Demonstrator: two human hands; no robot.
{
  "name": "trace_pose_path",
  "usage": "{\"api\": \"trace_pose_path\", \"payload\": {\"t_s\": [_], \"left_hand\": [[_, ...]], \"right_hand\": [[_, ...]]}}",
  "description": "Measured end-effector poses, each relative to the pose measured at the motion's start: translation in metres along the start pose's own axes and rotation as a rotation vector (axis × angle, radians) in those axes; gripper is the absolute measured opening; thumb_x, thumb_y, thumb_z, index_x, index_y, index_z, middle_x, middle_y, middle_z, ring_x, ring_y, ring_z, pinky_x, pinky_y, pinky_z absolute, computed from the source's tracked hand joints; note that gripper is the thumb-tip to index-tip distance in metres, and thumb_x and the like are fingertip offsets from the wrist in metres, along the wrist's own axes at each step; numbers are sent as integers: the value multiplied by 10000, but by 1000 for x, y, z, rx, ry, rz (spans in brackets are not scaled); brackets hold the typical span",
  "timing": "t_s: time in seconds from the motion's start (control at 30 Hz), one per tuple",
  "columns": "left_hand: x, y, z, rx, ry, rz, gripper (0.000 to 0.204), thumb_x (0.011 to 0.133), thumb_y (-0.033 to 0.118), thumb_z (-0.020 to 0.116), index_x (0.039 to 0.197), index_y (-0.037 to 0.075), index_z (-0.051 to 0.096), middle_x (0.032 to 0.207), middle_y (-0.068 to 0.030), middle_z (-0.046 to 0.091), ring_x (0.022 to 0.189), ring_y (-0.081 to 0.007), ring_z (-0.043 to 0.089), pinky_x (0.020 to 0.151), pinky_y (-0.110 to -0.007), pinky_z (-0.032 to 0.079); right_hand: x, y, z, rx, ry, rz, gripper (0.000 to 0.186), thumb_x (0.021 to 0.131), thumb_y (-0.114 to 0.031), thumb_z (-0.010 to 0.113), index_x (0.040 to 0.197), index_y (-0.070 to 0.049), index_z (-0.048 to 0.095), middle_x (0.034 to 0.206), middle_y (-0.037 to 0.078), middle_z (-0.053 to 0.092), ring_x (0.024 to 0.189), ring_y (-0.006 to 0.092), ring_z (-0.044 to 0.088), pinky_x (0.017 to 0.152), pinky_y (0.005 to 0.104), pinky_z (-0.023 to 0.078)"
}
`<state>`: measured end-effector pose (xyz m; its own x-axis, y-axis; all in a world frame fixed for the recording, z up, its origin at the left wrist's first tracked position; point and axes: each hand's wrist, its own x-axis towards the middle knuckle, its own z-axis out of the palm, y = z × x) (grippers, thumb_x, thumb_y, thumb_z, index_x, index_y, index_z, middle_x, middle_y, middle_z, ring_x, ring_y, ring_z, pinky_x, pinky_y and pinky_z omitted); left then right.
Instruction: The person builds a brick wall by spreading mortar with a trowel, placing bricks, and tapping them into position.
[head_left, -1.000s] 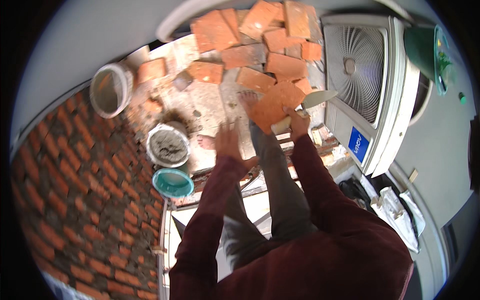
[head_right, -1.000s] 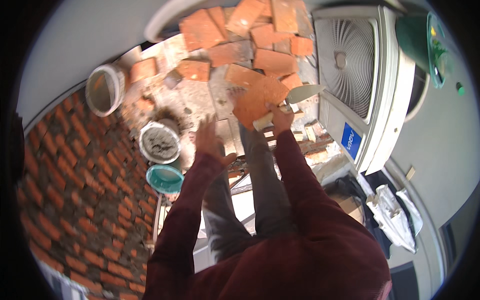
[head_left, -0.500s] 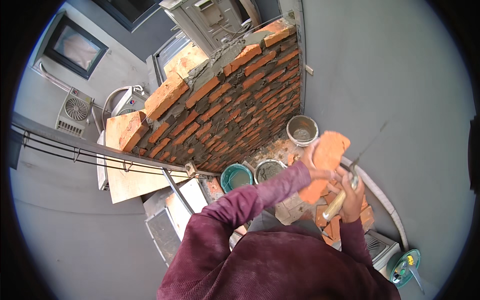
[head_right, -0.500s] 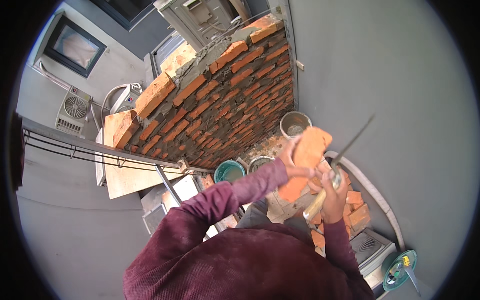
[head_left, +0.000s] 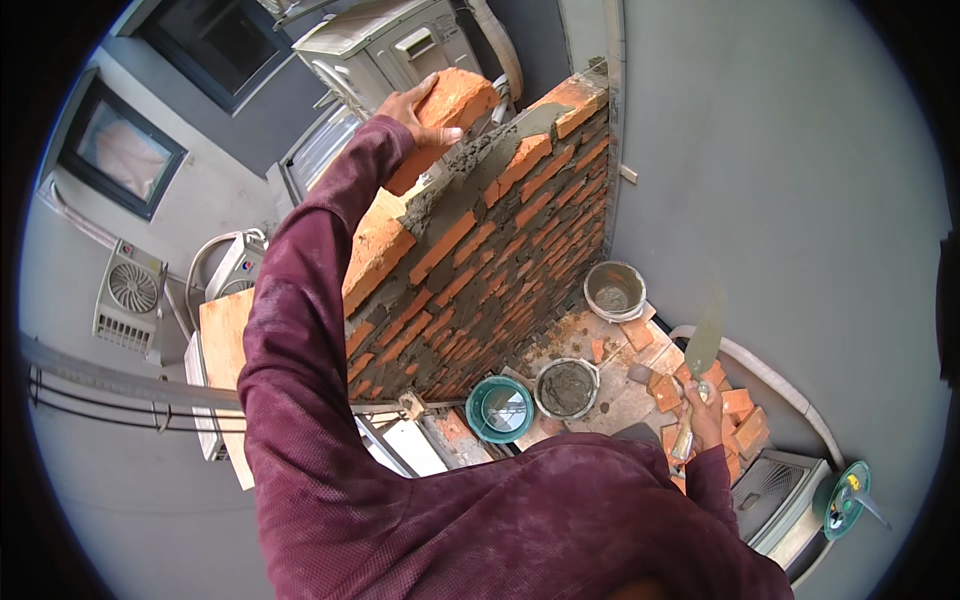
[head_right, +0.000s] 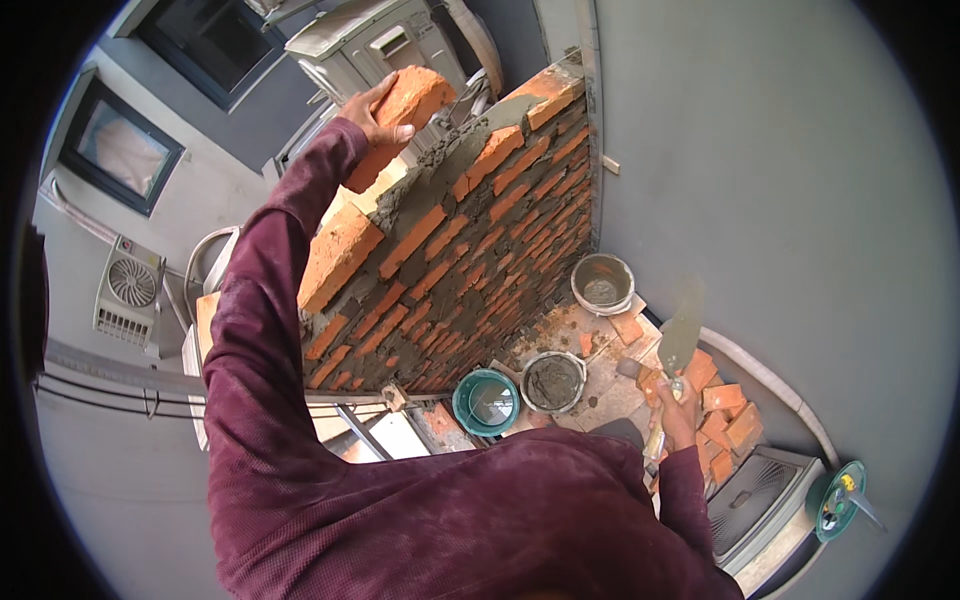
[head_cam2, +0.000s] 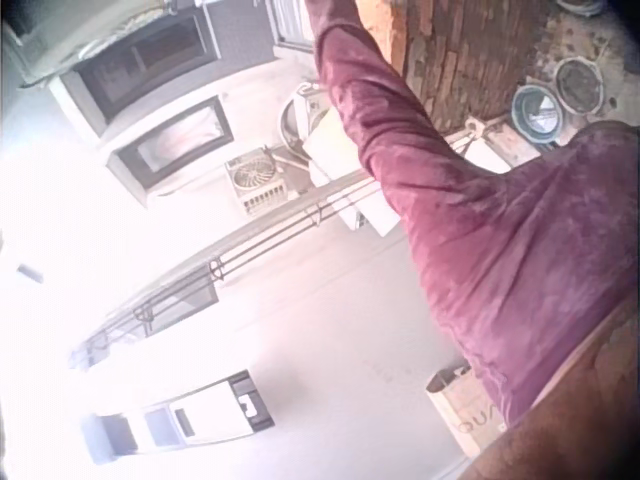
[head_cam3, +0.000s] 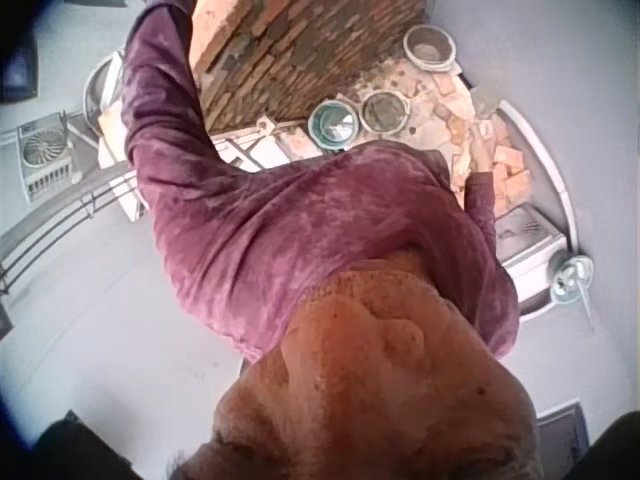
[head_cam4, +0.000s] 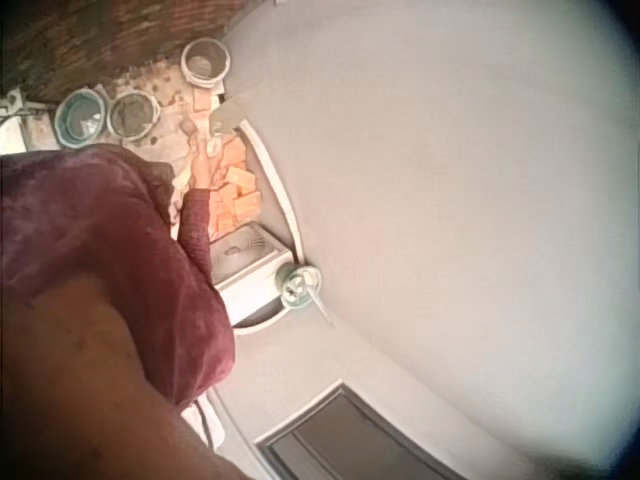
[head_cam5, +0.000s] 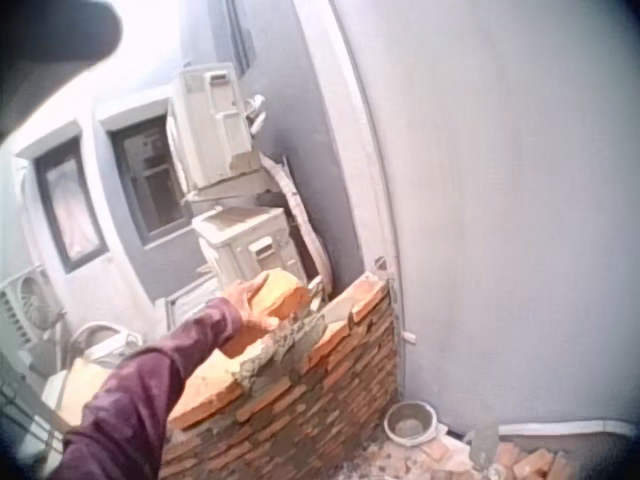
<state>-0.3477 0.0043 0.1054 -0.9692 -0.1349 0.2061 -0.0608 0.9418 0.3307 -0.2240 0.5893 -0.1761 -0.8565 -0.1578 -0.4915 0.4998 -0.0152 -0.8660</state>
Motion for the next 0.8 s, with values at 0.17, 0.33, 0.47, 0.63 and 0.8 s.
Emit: {"api": "trace_pose_path", "payload": {"t_s": [0.17,0.33,0.47,0.63,0.8], "left_hand": [[13,-56,40,-28,-92,-95,1289,458,650,865,1491,104,322,1281,-224,576,1221,-358,538,1076,-393,387],[13,-73,72,16,-162,-163,1287,430,671,858,1496,180,330,1297,-229,539,1236,-384,509,1071,-406,384],[8,-84,88,6,-194,-192,1317,418,713,842,1503,182,316,1245,-217,510,1216,-398,496,1062,-432,391],[13,-77,96,18,-177,-239,1318,412,740,824,1497,175,331,1258,-223,508,1224,-392,491,1068,-444,386],[19,-51,89,70,-215,-270,1305,419,729,824,1489,158,344,1270,-242,507,1246,-404,476,1079,-450,377]], "right_hand": [[-13,13,-3,37,161,24,191,938,-190,577,1053,-60,496,615,13,502,381,109,475,327,256,413],[8,11,4,-14,142,63,208,949,-220,576,1067,-70,493,617,9,502,388,101,478,323,252,407],[41,-14,27,-99,24,48,205,942,-220,590,1031,-68,484,616,8,504,390,98,475,335,251,401],[66,-39,51,-213,-174,66,196,930,-198,608,962,-52,481,644,17,515,415,103,480,366,255,400],[73,-51,71,-311,-245,81,248,921,-189,620,1063,-15,514,648,18,506,419,103,468,382,258,393]]}}
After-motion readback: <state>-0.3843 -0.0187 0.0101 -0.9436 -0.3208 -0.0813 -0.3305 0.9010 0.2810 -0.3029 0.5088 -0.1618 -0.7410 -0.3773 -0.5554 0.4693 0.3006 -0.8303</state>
